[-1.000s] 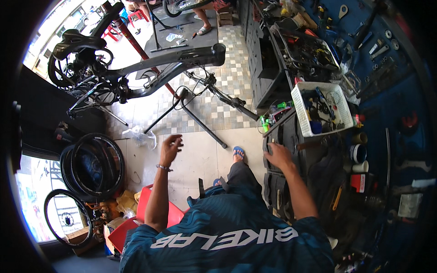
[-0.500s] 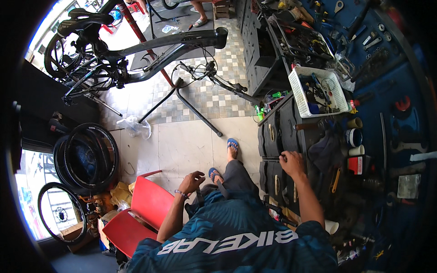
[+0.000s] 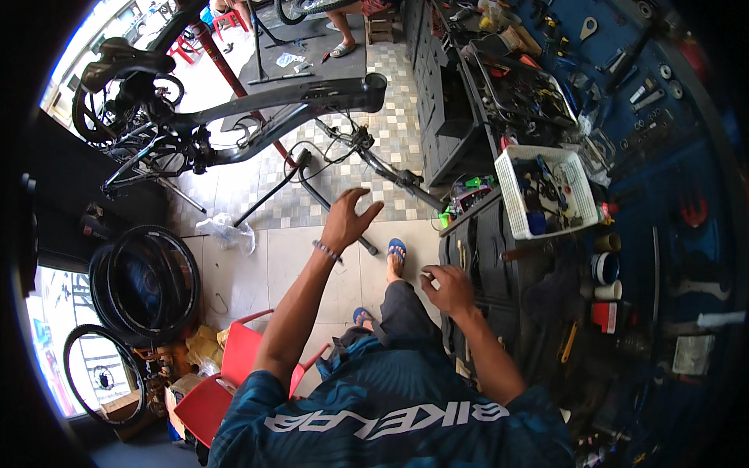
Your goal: The person works on a bicycle mounted on a repair stand, using a hammer to tap the headset area and a screwdriver to adjust components near the handlebar stem. The person also handles brake cables and small parts, moving between the bike and a nearby tool bench.
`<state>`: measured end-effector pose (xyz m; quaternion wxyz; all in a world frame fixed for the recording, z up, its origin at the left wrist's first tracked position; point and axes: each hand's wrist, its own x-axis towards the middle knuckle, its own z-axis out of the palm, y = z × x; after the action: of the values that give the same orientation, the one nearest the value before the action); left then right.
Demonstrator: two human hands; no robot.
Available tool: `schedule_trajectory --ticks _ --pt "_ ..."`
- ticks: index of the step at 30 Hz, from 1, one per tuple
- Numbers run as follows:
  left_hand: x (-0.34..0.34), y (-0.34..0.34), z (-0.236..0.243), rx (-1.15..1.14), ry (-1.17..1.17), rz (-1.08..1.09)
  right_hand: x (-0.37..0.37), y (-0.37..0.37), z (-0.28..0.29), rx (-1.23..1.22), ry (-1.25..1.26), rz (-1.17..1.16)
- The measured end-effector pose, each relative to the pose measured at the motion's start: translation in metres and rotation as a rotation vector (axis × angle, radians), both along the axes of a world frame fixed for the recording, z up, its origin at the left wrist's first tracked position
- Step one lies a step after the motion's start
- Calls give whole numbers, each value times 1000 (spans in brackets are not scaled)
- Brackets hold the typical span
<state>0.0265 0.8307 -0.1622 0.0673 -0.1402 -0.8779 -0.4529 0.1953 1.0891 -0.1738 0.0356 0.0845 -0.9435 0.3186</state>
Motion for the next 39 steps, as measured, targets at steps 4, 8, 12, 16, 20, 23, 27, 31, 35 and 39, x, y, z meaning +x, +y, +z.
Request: schedule_trajectory --ticks 4,8,12,16,20,23,27,31,35,39 --pt "-107 29 -43 -4 -5 172 -65 -17 16 -136 48 14" --pt "-194 10 -101 -88 -44 336 -139 -14 29 -178 131 37" --pt "-227 -1 -131 -135 -8 317 -210 4 33 -382 13 -52" --pt "-234 -3 -133 -123 -81 361 -285 10 19 -324 -12 26" --pt "-246 -11 -125 -203 -253 202 -347 -4 -13 -387 -68 104" --pt "-245 -14 -122 -17 -199 95 -386 -24 -51 -381 -177 176" --pt "-234 -25 -115 145 -508 -60 -402 -38 -89 -350 -221 295" --pt "-212 -46 -108 350 -759 -71 -389 -44 -92 -539 -368 402" --pt "-184 -60 -101 509 -796 -242 -364 -56 -74 -645 -397 349" --pt "-166 -71 -83 537 -846 -243 -336 -70 -55 -692 -325 319"
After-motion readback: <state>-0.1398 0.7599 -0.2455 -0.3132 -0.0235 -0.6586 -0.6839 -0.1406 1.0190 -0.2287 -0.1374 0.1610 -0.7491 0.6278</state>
